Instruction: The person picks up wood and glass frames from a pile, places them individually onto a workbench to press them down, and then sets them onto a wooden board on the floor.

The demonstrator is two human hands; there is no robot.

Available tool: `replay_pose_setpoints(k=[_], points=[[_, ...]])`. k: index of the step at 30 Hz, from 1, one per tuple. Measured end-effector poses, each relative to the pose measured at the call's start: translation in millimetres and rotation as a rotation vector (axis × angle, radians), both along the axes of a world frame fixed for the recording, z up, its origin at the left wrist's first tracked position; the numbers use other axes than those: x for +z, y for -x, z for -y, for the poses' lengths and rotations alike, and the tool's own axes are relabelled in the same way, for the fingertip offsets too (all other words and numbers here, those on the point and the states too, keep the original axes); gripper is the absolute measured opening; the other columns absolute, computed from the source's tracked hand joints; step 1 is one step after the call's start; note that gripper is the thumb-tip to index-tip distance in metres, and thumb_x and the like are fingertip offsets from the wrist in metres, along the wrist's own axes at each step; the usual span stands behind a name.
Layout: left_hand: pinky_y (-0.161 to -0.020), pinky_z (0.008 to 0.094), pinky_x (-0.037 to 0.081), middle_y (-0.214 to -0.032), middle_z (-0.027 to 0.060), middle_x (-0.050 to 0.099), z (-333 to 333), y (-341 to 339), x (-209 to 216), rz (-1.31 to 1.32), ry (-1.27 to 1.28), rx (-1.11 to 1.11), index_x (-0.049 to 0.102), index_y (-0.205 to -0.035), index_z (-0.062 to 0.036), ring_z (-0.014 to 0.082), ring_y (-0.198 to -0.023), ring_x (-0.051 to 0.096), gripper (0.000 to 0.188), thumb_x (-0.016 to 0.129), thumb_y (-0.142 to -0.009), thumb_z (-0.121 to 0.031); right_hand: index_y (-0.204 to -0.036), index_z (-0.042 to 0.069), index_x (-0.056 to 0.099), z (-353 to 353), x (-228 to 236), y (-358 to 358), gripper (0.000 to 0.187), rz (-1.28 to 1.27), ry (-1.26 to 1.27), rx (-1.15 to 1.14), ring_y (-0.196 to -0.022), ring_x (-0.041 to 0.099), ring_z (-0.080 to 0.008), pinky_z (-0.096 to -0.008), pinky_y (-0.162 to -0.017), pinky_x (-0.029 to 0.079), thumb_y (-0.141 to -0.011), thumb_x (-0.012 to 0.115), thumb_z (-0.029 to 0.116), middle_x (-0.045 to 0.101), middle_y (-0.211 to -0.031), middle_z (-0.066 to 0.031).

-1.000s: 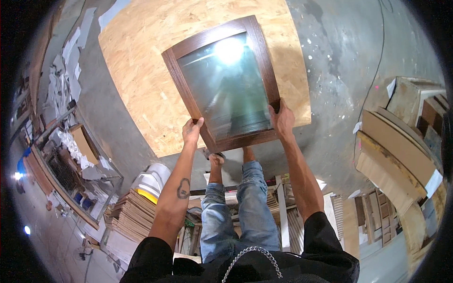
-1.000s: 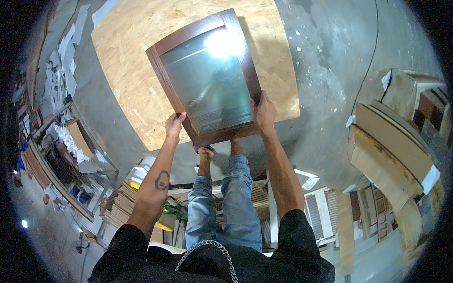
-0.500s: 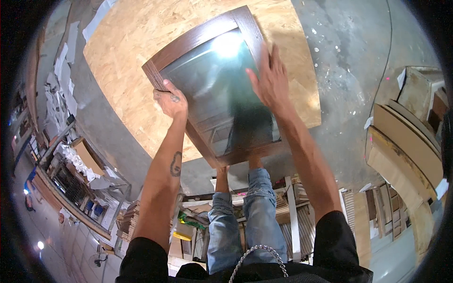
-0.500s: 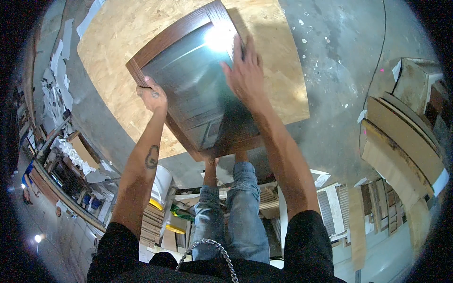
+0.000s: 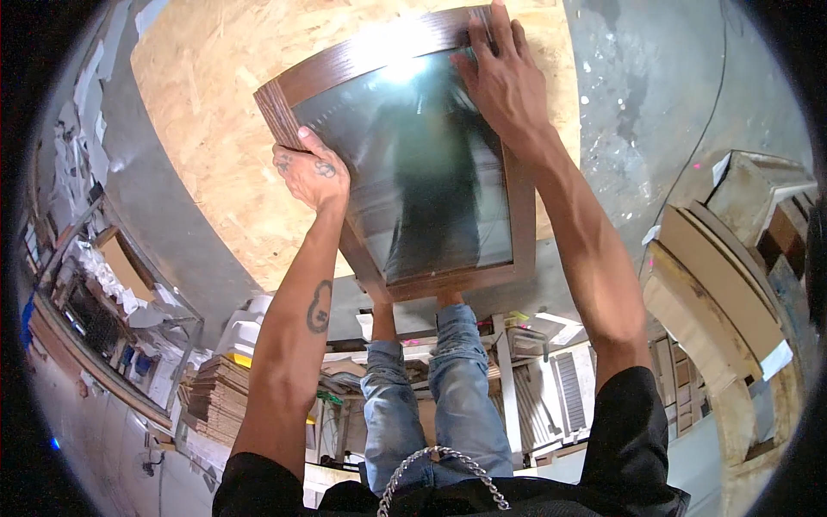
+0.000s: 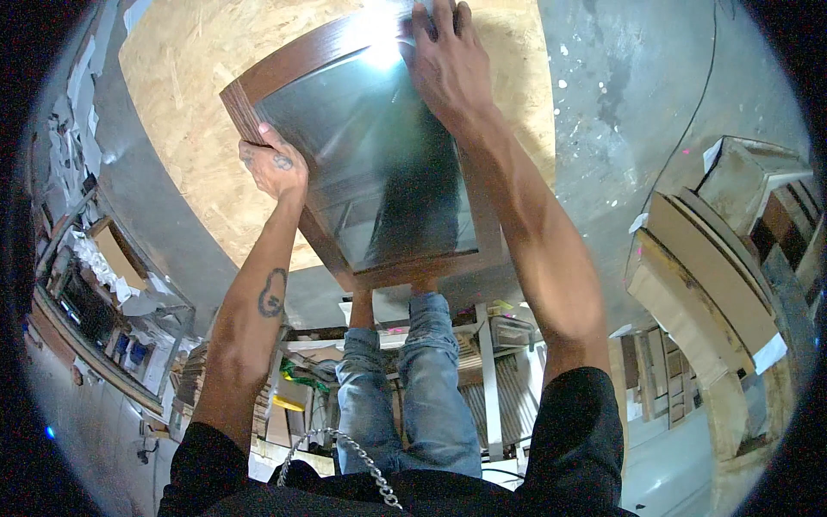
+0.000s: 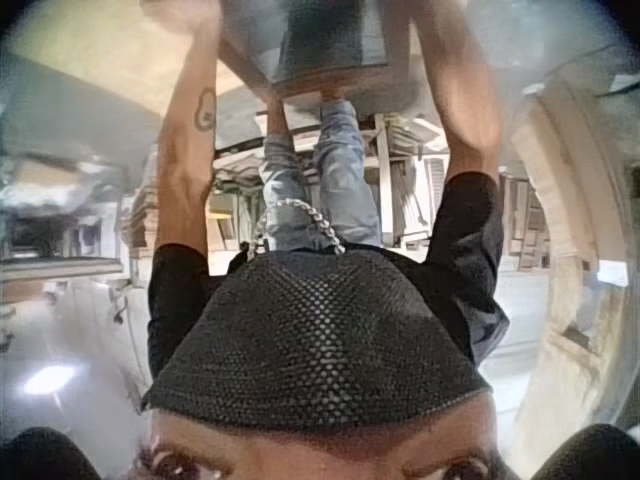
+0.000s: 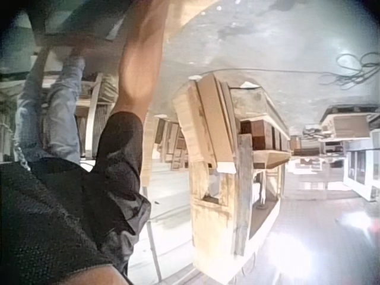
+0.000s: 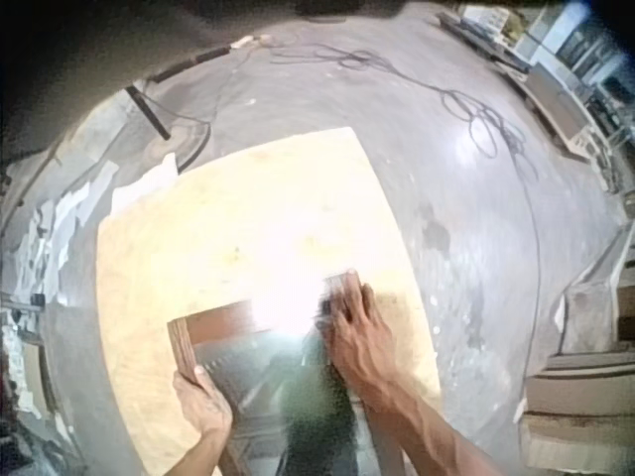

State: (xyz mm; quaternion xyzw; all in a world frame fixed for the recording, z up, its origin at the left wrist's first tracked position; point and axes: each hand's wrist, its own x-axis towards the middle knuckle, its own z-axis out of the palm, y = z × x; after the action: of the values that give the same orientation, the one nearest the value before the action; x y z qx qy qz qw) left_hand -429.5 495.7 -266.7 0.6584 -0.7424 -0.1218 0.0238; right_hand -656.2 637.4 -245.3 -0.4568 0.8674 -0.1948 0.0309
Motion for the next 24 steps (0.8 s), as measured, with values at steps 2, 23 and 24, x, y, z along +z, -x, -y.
replay_pose_setpoints(k=[2,23,24], points=[[-0.091,0.0506,0.039,-0.113,0.0272,0.049,-1.3,3.1,3.3,-0.007,-0.005,-0.006,0.04,-0.121,0.0085,0.0419,-0.107,0.048,0.064,0.033,-0.096,-0.05,-0.142,0.004,0.032,-1.8,4.8,-1.0,0.059,0.102,-0.21,-0.05,-0.124,0.04,-0.0471,-0.0487,-0.103,0.038,-0.092,0.053,0.029,0.029,-0.143,-0.0317],[-0.091,0.0497,0.041,-0.115,0.0274,0.048,-3.8,1.7,0.9,0.018,-0.015,-0.057,0.035,-0.126,0.0115,0.0411,-0.109,0.047,0.065,0.033,-0.097,-0.047,-0.135,0.013,0.048,-6.9,24.3,-7.7,0.05,0.076,-0.286,-0.051,-0.099,0.06,-0.0415,-0.0444,-0.077,0.054,-0.09,0.058,0.033,0.033,-0.146,-0.0194],[-0.09,0.0495,0.041,-0.114,0.0264,0.048,-1.4,0.2,1.4,0.023,0.01,-0.056,0.034,-0.126,0.0112,0.0401,-0.109,0.047,0.063,0.034,-0.097,-0.045,-0.133,0.014,0.05,-5.1,30.5,-9.4,0.047,0.134,-0.342,-0.091,-0.098,0.06,-0.0403,-0.0448,-0.077,0.054,-0.09,0.059,0.032,0.037,-0.144,-0.02]])
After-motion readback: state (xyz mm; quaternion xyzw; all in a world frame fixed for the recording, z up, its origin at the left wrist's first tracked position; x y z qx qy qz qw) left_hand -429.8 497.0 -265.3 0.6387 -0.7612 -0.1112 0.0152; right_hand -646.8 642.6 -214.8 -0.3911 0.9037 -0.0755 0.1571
